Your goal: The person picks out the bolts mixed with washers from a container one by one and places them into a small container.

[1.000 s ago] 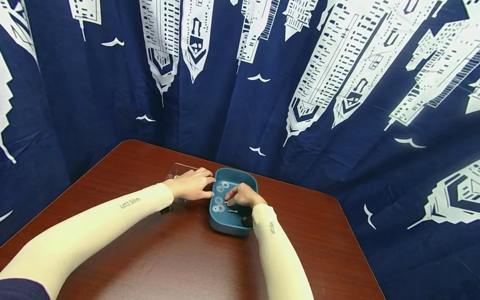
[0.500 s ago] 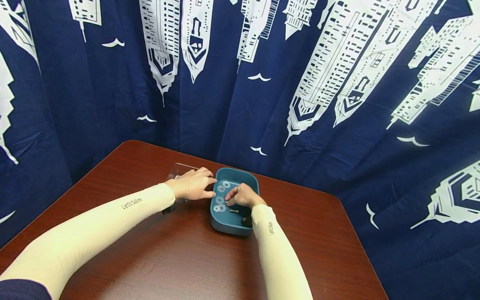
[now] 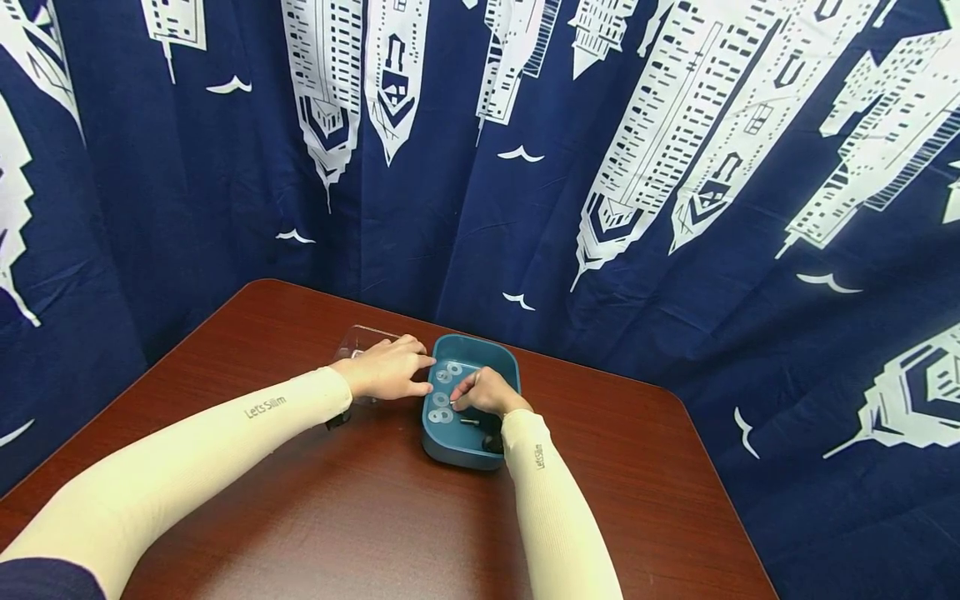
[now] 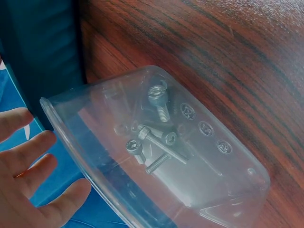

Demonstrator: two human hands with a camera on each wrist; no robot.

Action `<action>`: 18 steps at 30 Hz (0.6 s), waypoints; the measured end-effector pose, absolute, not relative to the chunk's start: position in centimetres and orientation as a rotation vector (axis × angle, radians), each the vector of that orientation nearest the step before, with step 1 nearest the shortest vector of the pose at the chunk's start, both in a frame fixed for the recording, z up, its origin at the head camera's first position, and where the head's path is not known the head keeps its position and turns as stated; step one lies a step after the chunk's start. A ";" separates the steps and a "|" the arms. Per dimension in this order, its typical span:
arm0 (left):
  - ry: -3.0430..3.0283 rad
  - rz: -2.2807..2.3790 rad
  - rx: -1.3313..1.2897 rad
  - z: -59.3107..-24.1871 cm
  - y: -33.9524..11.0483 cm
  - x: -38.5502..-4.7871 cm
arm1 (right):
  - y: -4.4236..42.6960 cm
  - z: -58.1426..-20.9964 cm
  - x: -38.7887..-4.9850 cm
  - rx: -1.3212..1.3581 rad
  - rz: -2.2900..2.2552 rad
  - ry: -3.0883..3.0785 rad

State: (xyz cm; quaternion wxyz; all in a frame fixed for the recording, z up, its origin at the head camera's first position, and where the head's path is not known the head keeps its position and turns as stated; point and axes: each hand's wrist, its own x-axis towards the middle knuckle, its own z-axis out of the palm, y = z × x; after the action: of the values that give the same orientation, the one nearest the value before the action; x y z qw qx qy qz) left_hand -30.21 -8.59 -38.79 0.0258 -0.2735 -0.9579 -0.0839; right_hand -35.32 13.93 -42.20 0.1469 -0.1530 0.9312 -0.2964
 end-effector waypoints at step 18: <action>-2.976 -0.269 -0.859 -38.3 -8.5 -30.2 | 14.0 -41.7 -35.3 -0.516 -0.775 2.705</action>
State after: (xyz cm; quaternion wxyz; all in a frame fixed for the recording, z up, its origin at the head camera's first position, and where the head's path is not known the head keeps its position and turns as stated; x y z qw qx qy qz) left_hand -30.24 -8.54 -38.34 0.0163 -0.2764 -0.9570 -0.0865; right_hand -35.26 13.99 -41.68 0.1400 -0.1785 0.9363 -0.2682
